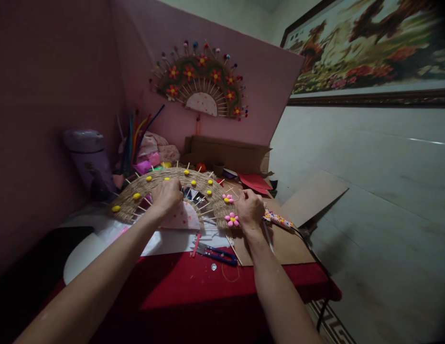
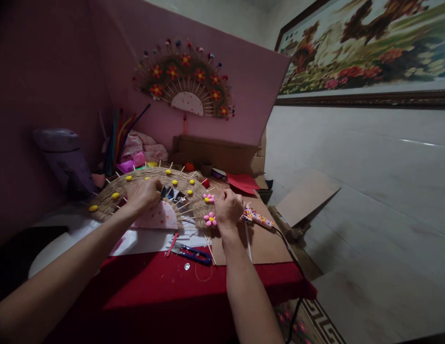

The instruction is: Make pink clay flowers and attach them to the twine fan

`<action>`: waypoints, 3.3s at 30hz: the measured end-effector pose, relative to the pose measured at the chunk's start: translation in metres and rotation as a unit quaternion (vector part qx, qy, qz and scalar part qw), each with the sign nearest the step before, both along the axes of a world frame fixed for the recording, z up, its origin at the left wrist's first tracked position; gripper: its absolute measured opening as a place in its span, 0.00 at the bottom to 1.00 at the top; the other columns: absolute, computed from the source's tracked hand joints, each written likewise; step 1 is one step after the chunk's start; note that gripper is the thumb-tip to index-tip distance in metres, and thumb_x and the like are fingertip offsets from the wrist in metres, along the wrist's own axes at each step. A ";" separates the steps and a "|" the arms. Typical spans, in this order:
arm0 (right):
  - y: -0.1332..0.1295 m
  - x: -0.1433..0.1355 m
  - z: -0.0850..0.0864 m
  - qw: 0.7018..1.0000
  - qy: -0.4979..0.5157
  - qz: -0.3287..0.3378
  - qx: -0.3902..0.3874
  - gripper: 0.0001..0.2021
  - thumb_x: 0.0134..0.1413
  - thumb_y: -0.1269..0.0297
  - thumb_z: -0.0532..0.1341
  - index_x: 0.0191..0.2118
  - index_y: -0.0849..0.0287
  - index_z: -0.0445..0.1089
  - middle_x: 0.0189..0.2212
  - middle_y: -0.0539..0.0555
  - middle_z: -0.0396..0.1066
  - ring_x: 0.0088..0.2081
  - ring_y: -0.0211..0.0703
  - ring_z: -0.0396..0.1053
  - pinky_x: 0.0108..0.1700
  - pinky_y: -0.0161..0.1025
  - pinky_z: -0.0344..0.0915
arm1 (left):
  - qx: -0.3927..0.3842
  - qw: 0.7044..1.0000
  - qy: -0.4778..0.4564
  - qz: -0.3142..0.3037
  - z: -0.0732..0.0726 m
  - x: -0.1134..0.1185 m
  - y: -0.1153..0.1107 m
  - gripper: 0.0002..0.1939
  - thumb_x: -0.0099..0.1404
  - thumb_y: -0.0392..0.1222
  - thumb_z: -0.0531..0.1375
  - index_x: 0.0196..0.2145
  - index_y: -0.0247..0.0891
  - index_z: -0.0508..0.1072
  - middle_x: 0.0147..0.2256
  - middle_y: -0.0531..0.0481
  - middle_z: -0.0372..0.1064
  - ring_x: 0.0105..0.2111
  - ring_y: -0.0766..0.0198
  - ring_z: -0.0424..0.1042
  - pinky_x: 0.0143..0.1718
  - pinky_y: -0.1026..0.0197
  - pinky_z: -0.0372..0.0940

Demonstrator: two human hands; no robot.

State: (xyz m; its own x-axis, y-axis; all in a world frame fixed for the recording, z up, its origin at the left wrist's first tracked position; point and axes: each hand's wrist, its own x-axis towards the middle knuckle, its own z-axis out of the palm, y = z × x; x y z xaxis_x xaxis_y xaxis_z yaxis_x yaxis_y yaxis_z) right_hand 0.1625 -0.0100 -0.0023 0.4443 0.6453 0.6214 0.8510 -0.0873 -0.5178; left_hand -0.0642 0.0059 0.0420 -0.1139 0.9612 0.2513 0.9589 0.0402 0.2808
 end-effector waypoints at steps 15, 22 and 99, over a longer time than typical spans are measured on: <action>-0.006 -0.001 0.004 0.996 -0.074 -0.020 -0.037 0.13 0.57 0.62 0.55 0.31 0.58 0.75 0.28 0.59 0.73 0.33 0.47 0.62 0.36 0.41 0.47 | 0.039 0.993 0.107 0.001 -0.013 0.002 -0.011 0.19 0.59 0.30 0.46 0.47 0.31 0.67 0.37 0.32 0.73 0.37 0.47 0.73 0.33 0.54 0.63; -0.005 0.001 0.002 0.995 -0.091 -0.026 -0.022 0.14 0.58 0.62 0.53 0.29 0.59 0.74 0.28 0.58 0.74 0.34 0.47 0.62 0.36 0.41 0.47 | 0.125 0.990 0.063 0.001 -0.011 0.009 -0.020 0.17 0.65 0.36 0.44 0.44 0.34 0.69 0.37 0.35 0.73 0.35 0.48 0.73 0.33 0.54 0.61; -0.023 -0.026 0.011 0.889 -0.038 0.429 0.152 0.05 0.51 0.66 0.64 0.36 0.56 0.72 0.35 0.53 0.69 0.44 0.46 0.63 0.49 0.47 0.61 | -0.047 0.578 -0.768 -0.272 -0.041 0.063 -0.030 0.19 0.45 0.42 0.70 0.31 0.35 0.67 0.24 0.53 0.71 0.20 0.71 0.68 0.22 0.69 0.60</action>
State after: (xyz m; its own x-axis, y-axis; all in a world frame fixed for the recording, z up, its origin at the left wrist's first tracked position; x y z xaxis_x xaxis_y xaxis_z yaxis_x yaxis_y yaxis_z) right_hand 0.1364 -0.0334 0.0086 -0.1818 0.5239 0.8322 0.5698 0.7459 -0.3450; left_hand -0.0007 -0.0244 0.0006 0.1921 0.9610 0.1990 -0.5404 -0.0656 0.8388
